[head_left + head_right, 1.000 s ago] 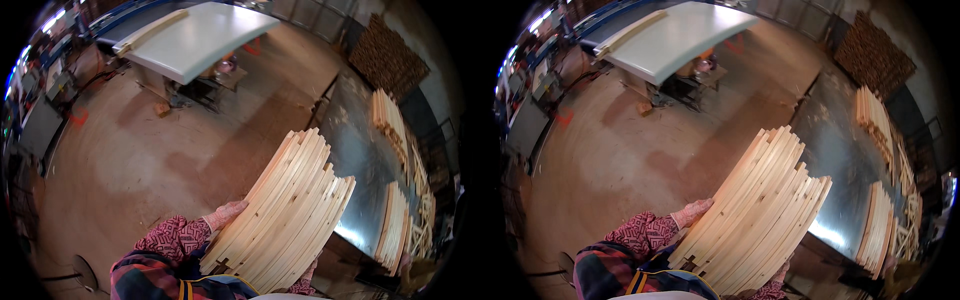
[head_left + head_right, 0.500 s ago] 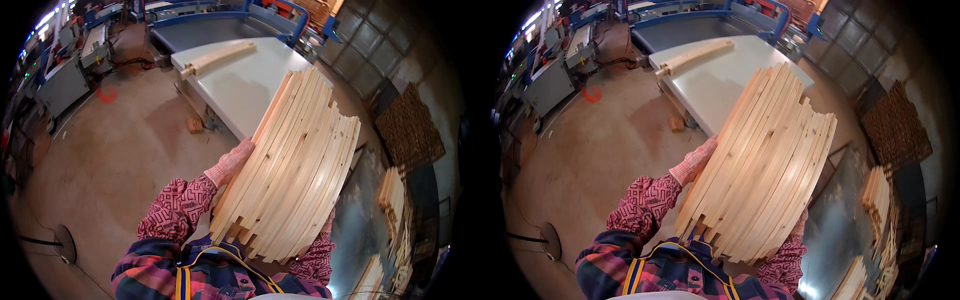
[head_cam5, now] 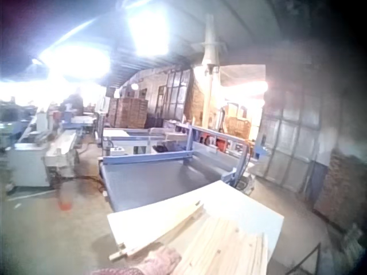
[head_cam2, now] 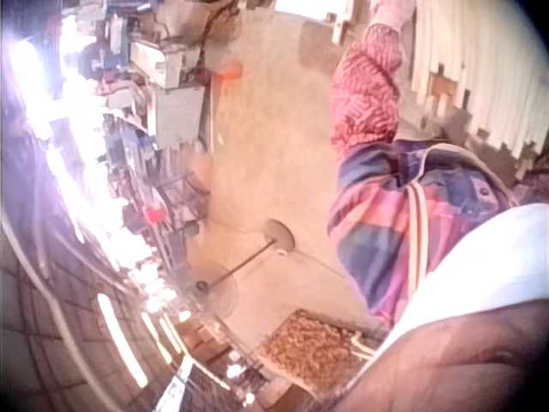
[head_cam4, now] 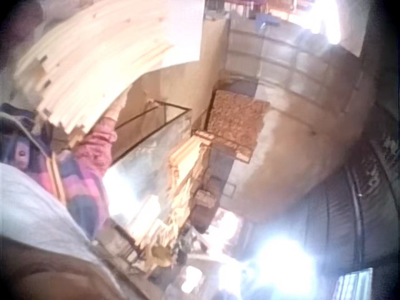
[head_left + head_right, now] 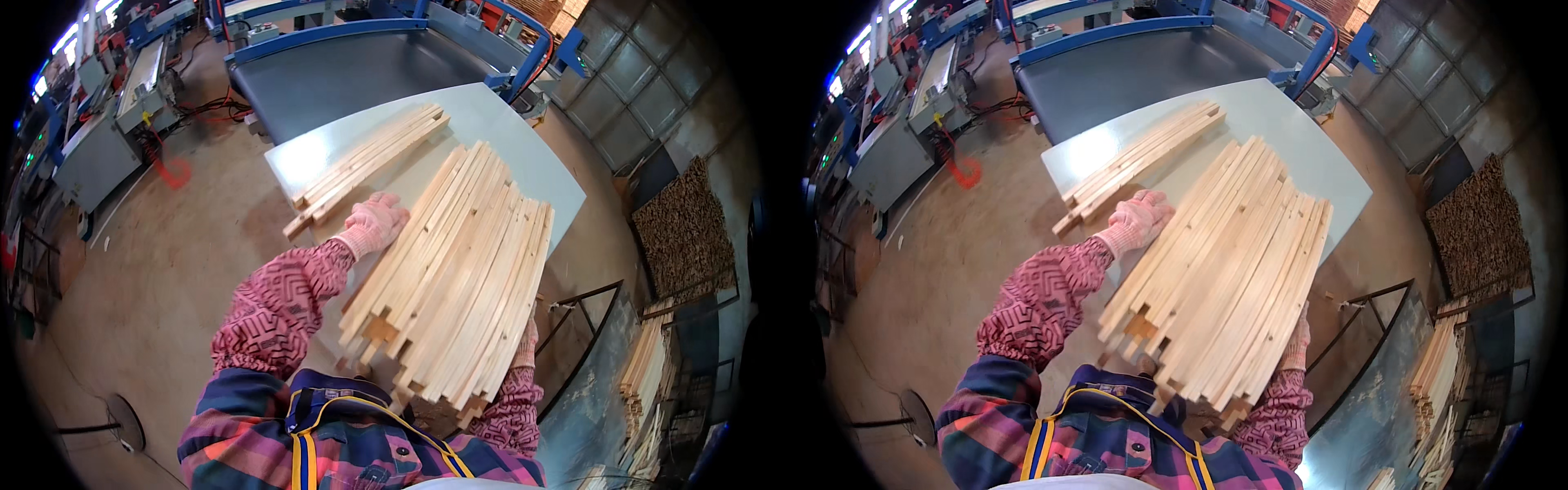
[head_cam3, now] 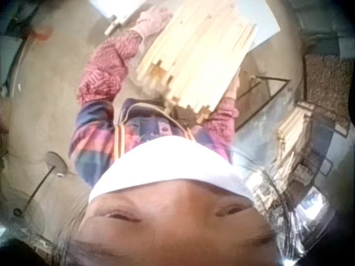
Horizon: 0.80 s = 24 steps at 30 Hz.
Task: The person repeatedly picks up bundles of thin wooden sticks from a metal table and places them onto a conveyor belt. The person aligns the sticks and moves them in batches, continuing the process throughout the clip.
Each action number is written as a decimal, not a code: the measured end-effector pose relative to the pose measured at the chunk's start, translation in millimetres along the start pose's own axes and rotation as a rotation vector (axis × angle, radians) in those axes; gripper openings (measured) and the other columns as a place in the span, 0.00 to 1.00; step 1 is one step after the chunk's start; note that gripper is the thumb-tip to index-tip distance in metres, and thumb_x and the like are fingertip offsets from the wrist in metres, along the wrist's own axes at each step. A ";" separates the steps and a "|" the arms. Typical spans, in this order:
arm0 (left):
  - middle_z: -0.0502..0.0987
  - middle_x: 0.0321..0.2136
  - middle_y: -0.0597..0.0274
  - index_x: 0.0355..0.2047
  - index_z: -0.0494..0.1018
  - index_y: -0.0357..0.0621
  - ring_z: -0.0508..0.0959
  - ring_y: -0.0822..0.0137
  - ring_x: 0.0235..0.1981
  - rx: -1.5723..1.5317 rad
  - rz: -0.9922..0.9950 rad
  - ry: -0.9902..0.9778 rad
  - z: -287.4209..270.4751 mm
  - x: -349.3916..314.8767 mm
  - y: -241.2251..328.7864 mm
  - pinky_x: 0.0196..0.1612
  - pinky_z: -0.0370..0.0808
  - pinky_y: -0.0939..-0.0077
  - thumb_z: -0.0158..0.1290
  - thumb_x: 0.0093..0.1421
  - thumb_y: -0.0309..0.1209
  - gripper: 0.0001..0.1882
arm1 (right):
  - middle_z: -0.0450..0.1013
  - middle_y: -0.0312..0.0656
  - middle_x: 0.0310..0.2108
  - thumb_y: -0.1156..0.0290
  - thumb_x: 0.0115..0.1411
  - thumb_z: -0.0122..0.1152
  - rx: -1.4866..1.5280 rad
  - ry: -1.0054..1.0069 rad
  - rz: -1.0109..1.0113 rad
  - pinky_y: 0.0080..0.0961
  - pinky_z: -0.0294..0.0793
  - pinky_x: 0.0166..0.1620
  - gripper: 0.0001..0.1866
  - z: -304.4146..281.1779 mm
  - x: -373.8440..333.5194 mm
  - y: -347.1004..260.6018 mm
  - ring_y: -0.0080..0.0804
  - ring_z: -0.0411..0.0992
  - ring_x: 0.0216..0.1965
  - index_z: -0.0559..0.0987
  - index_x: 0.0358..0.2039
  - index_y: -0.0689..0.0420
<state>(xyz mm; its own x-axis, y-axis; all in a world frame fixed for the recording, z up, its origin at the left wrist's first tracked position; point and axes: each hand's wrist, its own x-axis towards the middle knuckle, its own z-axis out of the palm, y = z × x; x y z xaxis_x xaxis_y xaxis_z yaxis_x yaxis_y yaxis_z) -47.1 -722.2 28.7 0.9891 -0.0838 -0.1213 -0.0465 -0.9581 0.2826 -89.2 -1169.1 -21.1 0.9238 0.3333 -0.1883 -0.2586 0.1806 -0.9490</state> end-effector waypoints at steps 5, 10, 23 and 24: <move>0.59 0.66 0.49 0.69 0.51 0.46 0.57 0.54 0.68 0.115 -0.135 0.354 -74.5 -9.7 -52.2 0.67 0.59 0.61 0.53 0.56 0.59 0.48 | 0.59 0.52 0.65 0.46 0.72 0.30 0.844 0.261 0.140 0.46 0.66 0.63 0.33 8.0 6.5 2.7 0.49 0.64 0.62 0.57 0.68 0.54; 0.66 0.60 0.51 0.61 0.58 0.44 0.67 0.54 0.61 -0.053 -0.033 -0.130 -79.3 -3.5 -71.6 0.61 0.66 0.59 0.55 0.56 0.58 0.41 | 0.65 0.49 0.61 0.46 0.72 0.33 0.390 0.357 0.025 0.40 0.73 0.58 0.33 81.2 -14.7 -3.3 0.45 0.70 0.56 0.59 0.67 0.58; 0.63 0.62 0.60 0.66 0.53 0.57 0.63 0.58 0.64 -0.083 0.107 -0.143 -143.3 17.1 -127.2 0.61 0.65 0.54 0.52 0.59 0.58 0.40 | 0.64 0.50 0.62 0.54 0.73 0.28 0.368 0.463 -0.078 0.40 0.73 0.58 0.29 168.8 23.1 -10.8 0.46 0.70 0.57 0.56 0.68 0.57; 0.63 0.62 0.59 0.66 0.54 0.57 0.63 0.58 0.64 -0.081 0.102 -0.132 -145.2 17.2 -131.5 0.61 0.65 0.55 0.51 0.60 0.58 0.40 | 0.64 0.50 0.62 0.53 0.73 0.29 0.366 0.431 -0.094 0.40 0.73 0.58 0.30 171.8 27.0 -16.2 0.46 0.70 0.57 0.56 0.68 0.57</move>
<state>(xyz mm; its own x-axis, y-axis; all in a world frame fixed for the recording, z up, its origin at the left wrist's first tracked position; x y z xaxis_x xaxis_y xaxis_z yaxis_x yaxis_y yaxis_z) -3.7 -557.8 127.6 0.9526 -0.2198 -0.2101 -0.1291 -0.9179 0.3752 -108.6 -1004.1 32.7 0.9592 -0.0933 -0.2667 -0.1802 0.5251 -0.8317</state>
